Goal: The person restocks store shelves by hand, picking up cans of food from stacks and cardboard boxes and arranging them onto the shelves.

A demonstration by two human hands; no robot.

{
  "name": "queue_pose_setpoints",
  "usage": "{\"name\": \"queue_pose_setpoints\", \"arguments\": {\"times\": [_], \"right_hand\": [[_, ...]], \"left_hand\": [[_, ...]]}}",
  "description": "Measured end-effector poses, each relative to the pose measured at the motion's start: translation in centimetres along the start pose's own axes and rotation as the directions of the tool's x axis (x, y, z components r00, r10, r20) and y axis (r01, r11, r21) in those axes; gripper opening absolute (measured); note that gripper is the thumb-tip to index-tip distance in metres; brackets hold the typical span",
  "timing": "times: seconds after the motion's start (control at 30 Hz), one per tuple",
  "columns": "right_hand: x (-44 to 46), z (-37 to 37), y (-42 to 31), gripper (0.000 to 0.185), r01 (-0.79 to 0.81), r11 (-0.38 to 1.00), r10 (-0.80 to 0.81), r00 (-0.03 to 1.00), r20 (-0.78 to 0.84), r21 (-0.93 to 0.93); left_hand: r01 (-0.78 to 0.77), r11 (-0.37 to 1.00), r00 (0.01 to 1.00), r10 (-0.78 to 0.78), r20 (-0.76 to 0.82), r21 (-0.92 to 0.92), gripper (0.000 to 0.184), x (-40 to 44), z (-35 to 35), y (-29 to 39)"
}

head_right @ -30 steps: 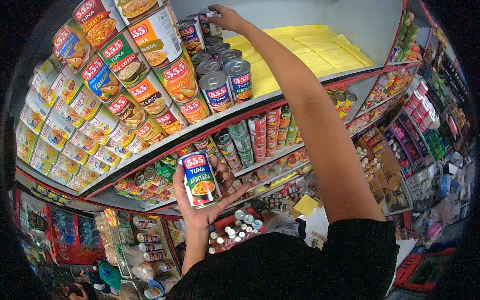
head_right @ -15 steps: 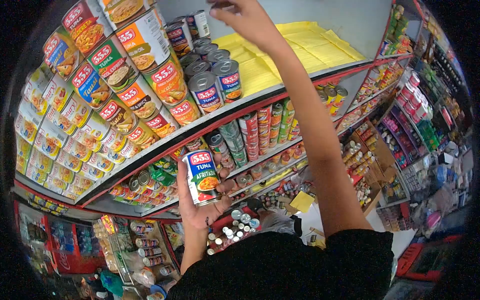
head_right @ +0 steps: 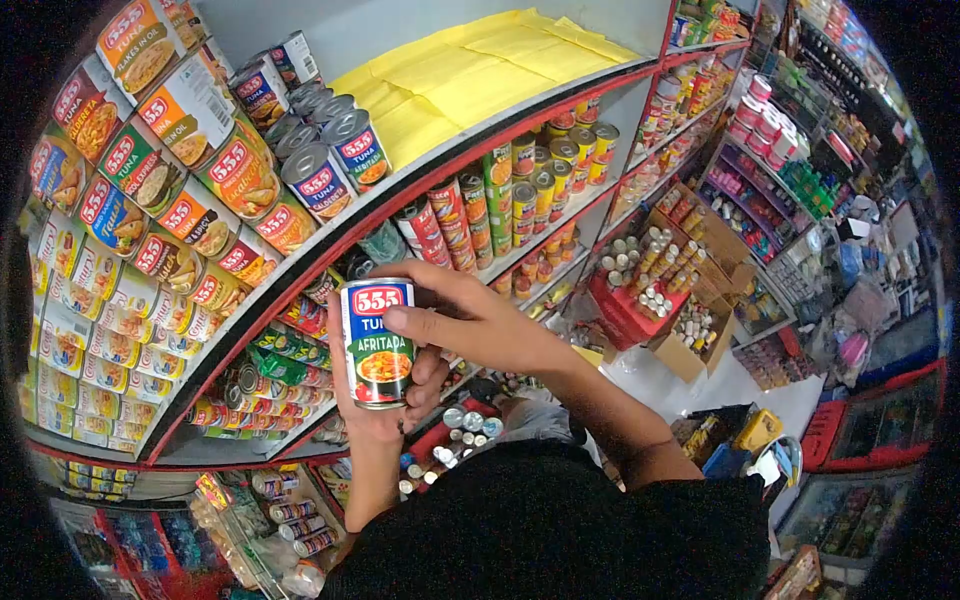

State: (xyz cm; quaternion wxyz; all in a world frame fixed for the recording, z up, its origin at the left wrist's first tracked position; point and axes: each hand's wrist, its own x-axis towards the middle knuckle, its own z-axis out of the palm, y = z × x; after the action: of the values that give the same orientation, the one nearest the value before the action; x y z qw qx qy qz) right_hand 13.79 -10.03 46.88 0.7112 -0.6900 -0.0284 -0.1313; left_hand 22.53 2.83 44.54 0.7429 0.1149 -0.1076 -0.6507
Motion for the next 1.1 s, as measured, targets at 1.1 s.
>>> {"name": "queue_pose_setpoints", "arguments": {"times": [1.1], "right_hand": [[-4.7, 4.5, -2.8, 0.056, 0.206, 0.953, -0.107, 0.915, -0.390, 0.223]], "left_hand": [[-0.030, 0.979, 0.996, 0.046, -0.074, 0.201, 0.069, -2.5, 4.6, -4.2]]}}
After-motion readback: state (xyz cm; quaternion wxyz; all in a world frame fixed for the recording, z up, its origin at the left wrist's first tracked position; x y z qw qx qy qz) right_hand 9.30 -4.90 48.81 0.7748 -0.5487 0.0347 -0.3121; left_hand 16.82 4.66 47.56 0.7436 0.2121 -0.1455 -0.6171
